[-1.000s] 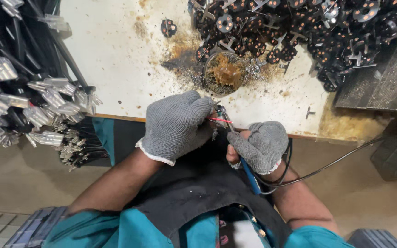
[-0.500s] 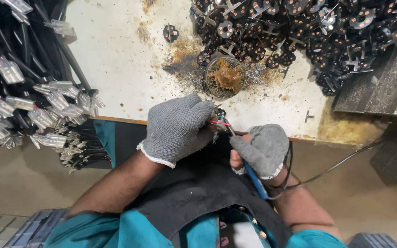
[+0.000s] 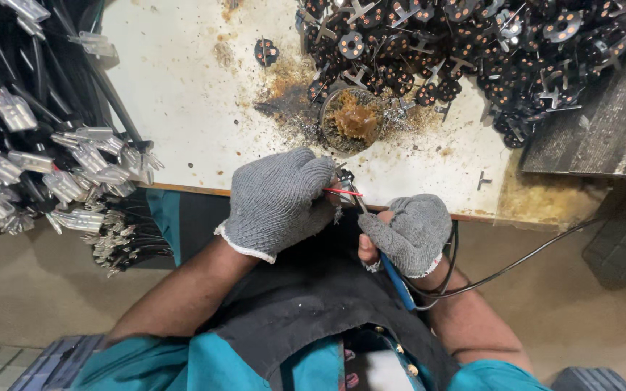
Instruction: The person solders wire leads onto small electrical components at a workbench. They hold a component in one hand and a soldering iron in the other, dip wires into flux, solder the connections, and set finished assemblies aside while picking up new wires and components.
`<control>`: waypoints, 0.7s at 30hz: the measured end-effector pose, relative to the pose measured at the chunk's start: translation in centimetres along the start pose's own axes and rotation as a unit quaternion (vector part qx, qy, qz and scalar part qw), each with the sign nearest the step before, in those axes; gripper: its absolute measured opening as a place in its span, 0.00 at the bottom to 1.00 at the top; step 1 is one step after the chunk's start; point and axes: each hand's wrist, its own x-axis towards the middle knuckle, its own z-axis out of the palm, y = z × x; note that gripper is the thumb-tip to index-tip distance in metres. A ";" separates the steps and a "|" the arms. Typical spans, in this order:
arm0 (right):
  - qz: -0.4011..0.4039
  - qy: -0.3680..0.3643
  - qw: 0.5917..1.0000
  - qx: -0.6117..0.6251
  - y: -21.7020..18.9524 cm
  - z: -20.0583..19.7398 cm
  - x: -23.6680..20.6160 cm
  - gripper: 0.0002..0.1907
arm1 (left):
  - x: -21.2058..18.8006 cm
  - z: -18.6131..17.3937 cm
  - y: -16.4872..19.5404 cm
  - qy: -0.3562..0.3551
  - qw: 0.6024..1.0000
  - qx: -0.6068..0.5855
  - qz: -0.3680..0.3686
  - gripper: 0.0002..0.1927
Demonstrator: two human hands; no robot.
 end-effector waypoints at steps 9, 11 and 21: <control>-0.185 0.231 0.954 -0.049 -1.3 -0.1 -1.0 0.08 | 0.2 0.2 -0.1 -0.001 1.000 0.025 -0.004 0.09; -0.093 0.273 0.956 0.049 -1.8 0.6 -1.4 0.13 | 0.3 0.4 -0.1 -0.005 0.999 0.032 -0.012 0.08; 0.054 0.201 0.964 0.166 -1.1 1.8 0.1 0.12 | 0.2 0.5 -0.1 0.005 0.999 0.032 -0.007 0.08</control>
